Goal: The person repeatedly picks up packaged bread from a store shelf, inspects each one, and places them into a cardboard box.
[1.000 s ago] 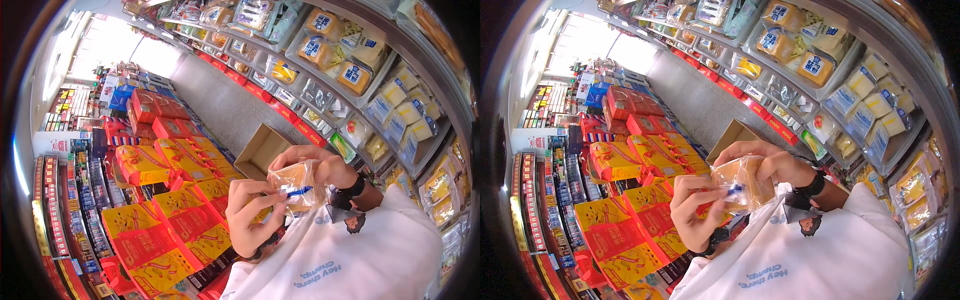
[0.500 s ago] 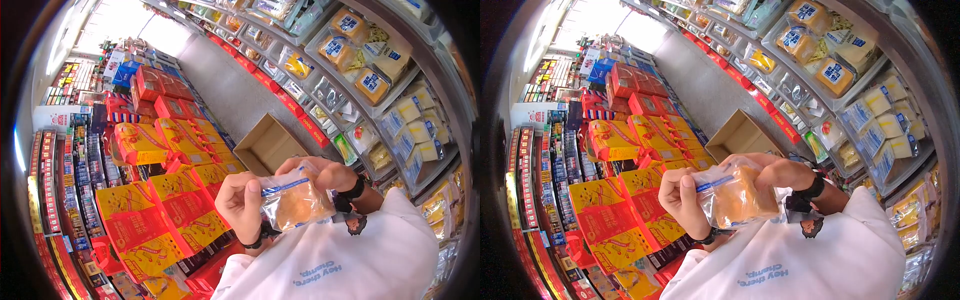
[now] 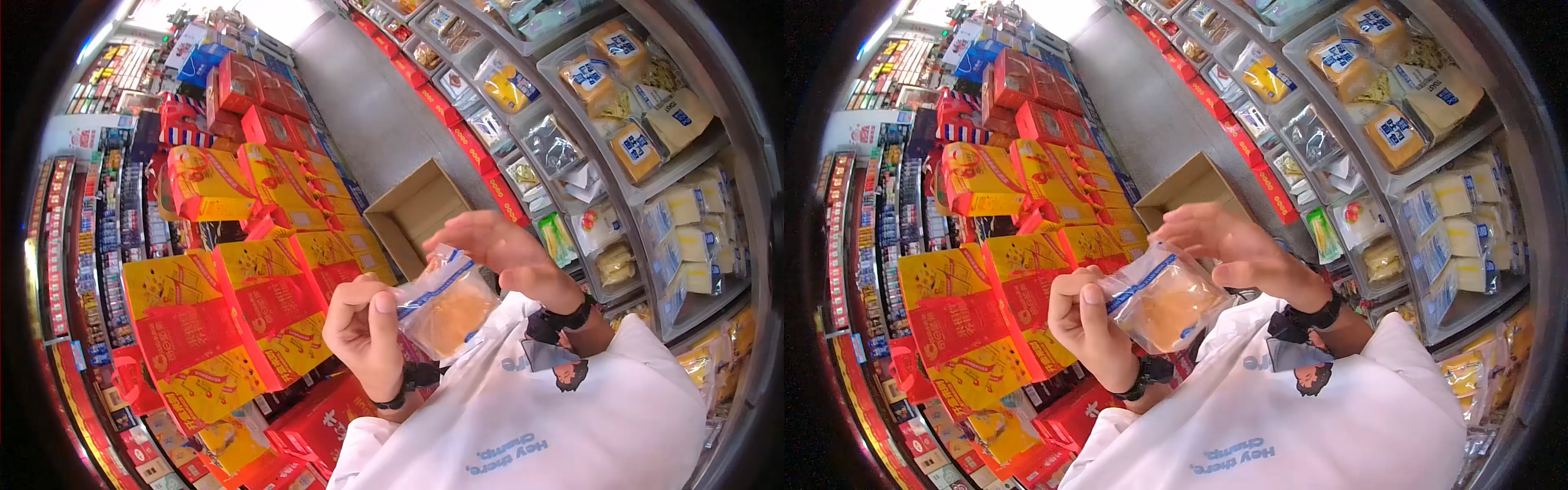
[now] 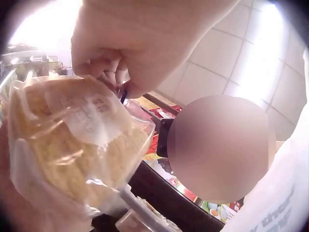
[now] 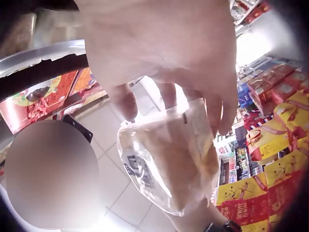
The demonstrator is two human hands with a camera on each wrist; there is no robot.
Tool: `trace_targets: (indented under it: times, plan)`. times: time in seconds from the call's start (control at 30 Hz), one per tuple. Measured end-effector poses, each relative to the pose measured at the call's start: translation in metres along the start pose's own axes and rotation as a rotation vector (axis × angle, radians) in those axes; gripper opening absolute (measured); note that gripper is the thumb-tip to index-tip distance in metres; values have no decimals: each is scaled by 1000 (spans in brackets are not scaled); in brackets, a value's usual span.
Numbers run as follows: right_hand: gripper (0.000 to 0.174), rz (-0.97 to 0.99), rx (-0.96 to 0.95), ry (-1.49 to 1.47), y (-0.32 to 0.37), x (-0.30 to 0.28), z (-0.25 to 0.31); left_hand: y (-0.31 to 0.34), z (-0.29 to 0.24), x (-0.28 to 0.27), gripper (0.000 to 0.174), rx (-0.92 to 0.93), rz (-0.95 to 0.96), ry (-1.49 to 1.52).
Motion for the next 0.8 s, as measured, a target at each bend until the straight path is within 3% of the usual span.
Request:
trace_targets:
  times: [0.2,0.3,0.37,0.43,0.6,0.77,0.8]
  plan:
    - [58,99,-27,381,-18,2,-20,8,13,-27,17,-200,-169,-28]
    - [60,36,114,385,-30,10,-37,9,41,-49,18,-261,-204,-58]
    - [66,-44,311,346,-38,6,-62,9,67,-66,19,-408,-221,-53]
    - [68,-92,460,303,-43,-7,-100,24,117,-92,20,-469,-220,16]
    - [65,-118,754,381,-23,-59,-225,97,242,-144,25,-917,-161,102]
    - [65,-275,1152,361,37,-131,-365,180,385,-151,28,-1268,-416,498]
    - [66,-271,1195,467,51,-152,-395,203,417,-152,33,-1335,-383,509]
Point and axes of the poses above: each hand's wrist, its own y-axis away from the middle knuckle, its own x-axis out of the palm, z = x × y, the point moved 1 cm from there along -y, towards the middle knuckle, and after that the axes turned 9 degrees about z, right-handed, at the moved point
